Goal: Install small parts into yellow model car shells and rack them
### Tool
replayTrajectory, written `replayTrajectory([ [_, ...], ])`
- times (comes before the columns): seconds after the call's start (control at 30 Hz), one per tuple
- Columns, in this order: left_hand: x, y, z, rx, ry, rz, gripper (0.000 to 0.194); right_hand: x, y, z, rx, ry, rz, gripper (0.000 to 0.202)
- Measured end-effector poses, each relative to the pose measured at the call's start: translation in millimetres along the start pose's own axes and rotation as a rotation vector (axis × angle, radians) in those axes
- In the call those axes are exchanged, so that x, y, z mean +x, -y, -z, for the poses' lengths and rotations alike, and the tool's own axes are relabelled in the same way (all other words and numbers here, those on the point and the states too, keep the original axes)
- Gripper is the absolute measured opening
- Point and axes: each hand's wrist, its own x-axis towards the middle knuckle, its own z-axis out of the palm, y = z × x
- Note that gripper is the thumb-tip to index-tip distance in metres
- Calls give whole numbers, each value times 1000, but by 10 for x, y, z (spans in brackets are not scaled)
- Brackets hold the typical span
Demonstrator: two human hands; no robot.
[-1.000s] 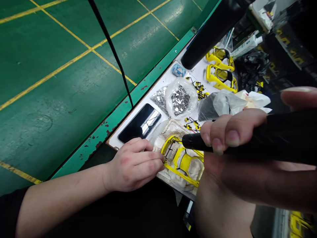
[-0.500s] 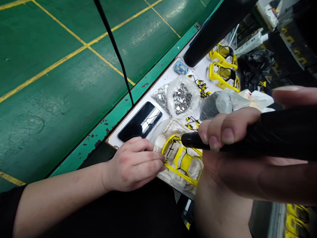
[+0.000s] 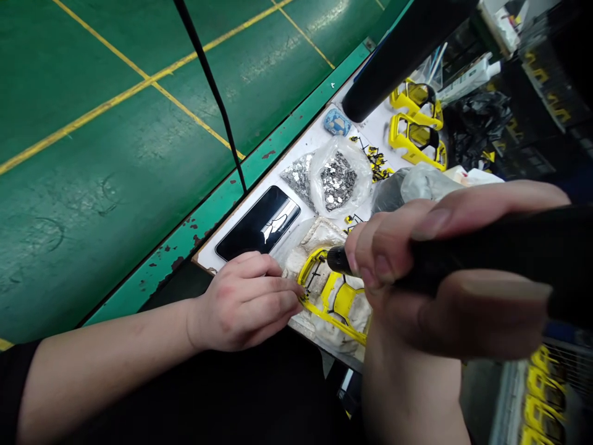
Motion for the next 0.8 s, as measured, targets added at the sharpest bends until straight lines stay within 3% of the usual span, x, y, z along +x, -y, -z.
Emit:
replayTrajectory([
  [0.1, -1, 8, -15, 0, -12, -3, 15, -20, -6, -39, 57, -23, -47, 22],
  [0.2, 7, 12, -24, 12, -10, 1, 14, -14, -26, -17, 57, -12, 4, 24],
  [0.43, 4, 3, -14, 5, -18, 9, 17, -21, 6, -57, -23, -140, -79, 20],
  [0.63, -10, 11, -22, -5, -20, 14, 18, -16, -9, -141, 21, -231, -68, 32],
  [0.8, -13, 14, -31, -13, -32, 11, 24, -5, 4, -163, -22, -229, -73, 36],
])
